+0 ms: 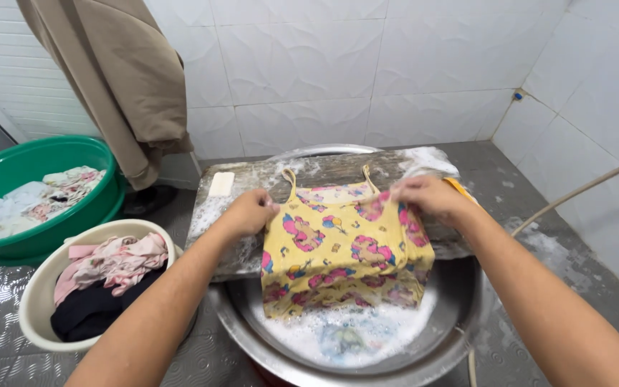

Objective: The person washes a yellow garment by hand in a basin of soapy water, scrubbing it against a wooden board with a brush. They turn the garment over to scrub both sides before rinsing it back in the basin.

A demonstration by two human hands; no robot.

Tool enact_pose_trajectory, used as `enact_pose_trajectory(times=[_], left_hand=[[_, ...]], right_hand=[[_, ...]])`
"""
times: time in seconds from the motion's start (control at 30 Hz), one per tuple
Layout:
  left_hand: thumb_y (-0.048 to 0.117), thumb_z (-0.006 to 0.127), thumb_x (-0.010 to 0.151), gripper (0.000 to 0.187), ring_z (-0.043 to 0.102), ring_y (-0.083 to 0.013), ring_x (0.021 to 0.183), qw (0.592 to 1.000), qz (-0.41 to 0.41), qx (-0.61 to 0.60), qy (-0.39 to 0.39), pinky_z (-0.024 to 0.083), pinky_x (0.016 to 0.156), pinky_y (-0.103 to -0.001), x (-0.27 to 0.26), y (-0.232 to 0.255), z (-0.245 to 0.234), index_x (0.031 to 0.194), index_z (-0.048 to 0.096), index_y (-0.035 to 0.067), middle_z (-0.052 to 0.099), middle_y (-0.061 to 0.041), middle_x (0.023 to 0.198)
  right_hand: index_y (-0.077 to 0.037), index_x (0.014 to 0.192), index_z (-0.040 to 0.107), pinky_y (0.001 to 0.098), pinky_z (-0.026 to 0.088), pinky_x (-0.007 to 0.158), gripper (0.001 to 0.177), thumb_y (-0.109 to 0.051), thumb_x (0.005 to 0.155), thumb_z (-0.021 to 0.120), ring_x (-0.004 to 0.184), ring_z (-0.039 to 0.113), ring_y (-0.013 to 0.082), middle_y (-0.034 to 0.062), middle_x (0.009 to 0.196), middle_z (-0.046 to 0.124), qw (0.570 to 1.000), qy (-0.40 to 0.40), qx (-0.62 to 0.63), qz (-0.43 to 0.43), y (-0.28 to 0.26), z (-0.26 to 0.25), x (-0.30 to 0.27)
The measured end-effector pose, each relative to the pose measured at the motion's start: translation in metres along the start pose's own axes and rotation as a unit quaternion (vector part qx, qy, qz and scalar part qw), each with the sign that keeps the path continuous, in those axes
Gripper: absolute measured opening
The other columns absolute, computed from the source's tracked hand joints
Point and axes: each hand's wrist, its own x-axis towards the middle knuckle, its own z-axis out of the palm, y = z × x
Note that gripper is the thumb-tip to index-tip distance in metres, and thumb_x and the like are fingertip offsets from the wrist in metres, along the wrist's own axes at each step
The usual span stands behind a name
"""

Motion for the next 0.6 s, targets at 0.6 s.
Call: enact_pose_trajectory(times=[0.6], left_hand=[[0.055, 0.069, 0.086, 0.051, 0.074, -0.0319, 0.092, 0.984, -0.018, 0.175, 0.003, 0.056, 0.084, -0.043, -0.013, 0.065, 0.002, 0.097, 0.072, 0.004, 0.074, -0.017, 0.094]], right_hand=[[-0.006, 0.097, 0.078, 0.0386, 0.056, 0.077, 0.046, -0.051, 0.086, 0.072, 0.080, 0.073, 0.0229, 0.0110, 0.084, 0.077, 0.964, 0.094, -0.247, 0.009, -0.050, 0.018, -0.003]])
